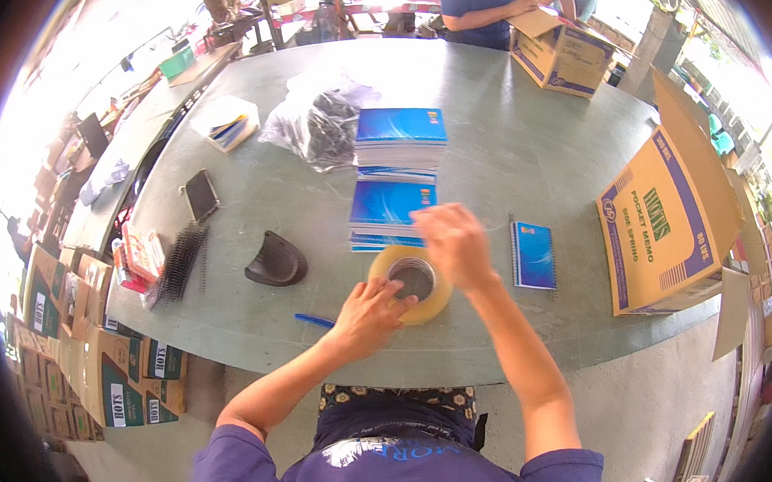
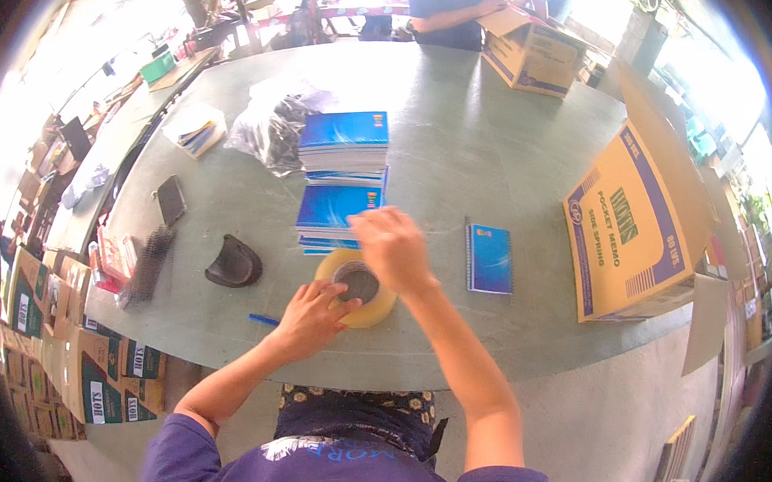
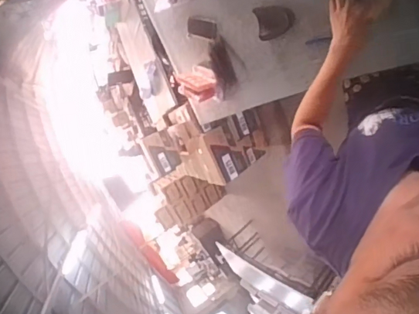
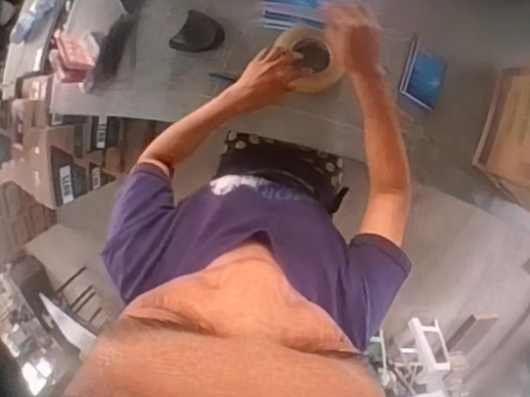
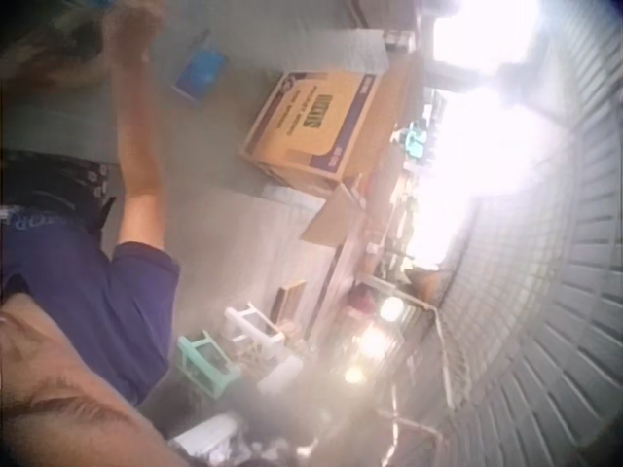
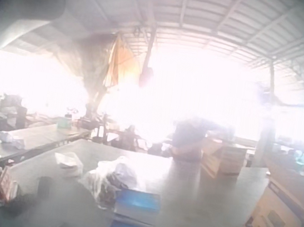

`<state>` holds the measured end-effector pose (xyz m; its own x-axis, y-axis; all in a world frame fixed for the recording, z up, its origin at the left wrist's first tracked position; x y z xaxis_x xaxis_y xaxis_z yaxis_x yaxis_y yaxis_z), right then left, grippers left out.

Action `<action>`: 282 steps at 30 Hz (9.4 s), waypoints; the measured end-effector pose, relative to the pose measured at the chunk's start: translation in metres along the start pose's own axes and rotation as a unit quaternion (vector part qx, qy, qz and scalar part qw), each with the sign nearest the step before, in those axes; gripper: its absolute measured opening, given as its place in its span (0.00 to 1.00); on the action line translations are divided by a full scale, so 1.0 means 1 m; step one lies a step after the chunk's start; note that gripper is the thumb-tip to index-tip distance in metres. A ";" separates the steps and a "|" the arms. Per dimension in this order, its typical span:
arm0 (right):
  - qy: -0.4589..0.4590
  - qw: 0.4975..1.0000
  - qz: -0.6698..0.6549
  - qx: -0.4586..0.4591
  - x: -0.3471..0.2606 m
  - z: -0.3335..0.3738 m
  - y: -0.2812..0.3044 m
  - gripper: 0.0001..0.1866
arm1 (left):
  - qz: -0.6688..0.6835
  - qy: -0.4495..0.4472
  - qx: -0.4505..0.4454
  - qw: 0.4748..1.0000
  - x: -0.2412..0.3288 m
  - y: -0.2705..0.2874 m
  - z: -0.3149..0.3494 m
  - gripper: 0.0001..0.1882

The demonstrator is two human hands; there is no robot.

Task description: The person assembles spiral-bound notebooks by inserting metal wire spirals into the punched holes of the covers and pages. They use pliers to bend and secure the spiral ends, then place each completed notebook into a clear plastic sleeve. The process is repeated for multiple notebooks.

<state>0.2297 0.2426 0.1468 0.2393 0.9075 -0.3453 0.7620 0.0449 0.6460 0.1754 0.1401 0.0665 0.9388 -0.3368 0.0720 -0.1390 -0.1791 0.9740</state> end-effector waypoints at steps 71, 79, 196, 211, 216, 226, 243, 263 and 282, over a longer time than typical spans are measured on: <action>-0.100 0.993 -0.009 -0.056 -0.064 0.002 -0.034 0.10 | 0.187 0.149 0.127 0.963 -0.105 0.068 0.019 0.13; -0.120 0.992 -0.006 -0.046 -0.056 0.004 -0.041 0.10 | 0.138 0.201 0.096 0.965 -0.119 0.066 0.026 0.16; -0.364 0.804 -0.470 0.029 0.037 0.090 -0.034 0.11 | 0.139 0.134 0.340 0.920 -0.074 0.148 0.033 0.20; -0.367 0.804 -0.468 -0.004 0.029 0.093 -0.031 0.13 | 0.171 0.074 0.223 0.957 -0.043 0.113 -0.007 0.20; -0.334 0.838 -0.431 -0.014 0.026 0.089 -0.026 0.13 | 0.161 0.057 0.307 0.936 -0.045 0.133 -0.009 0.21; -0.386 0.763 -0.517 -0.038 0.032 0.096 -0.045 0.16 | 0.271 0.056 0.059 0.959 -0.014 0.065 -0.017 0.18; -0.370 0.810 -0.454 0.038 0.029 0.097 -0.025 0.08 | 0.029 -0.008 0.138 0.990 -0.006 0.078 -0.049 0.10; -0.375 0.863 -0.337 0.036 0.038 0.121 -0.021 0.12 | 0.212 -0.018 0.026 0.977 0.015 0.042 -0.082 0.08; -0.265 0.961 0.076 -0.035 0.124 0.206 0.085 0.21 | 0.121 0.001 0.209 0.970 0.002 0.084 -0.037 0.15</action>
<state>0.4485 0.2730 0.0188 0.6318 0.5665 -0.5291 0.6562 -0.0275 0.7541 0.1770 0.1586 0.1563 0.8637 -0.4135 0.2882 -0.4702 -0.4551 0.7562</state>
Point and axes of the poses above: each hand's wrist, its own z-axis away from the middle knuckle, its own y-axis out of the back of the hand, x = y × z, the point moved 10 cm from there along -z, towards the middle knuckle, and after that the axes turned 9 degrees about -z, right-handed, at the moved point
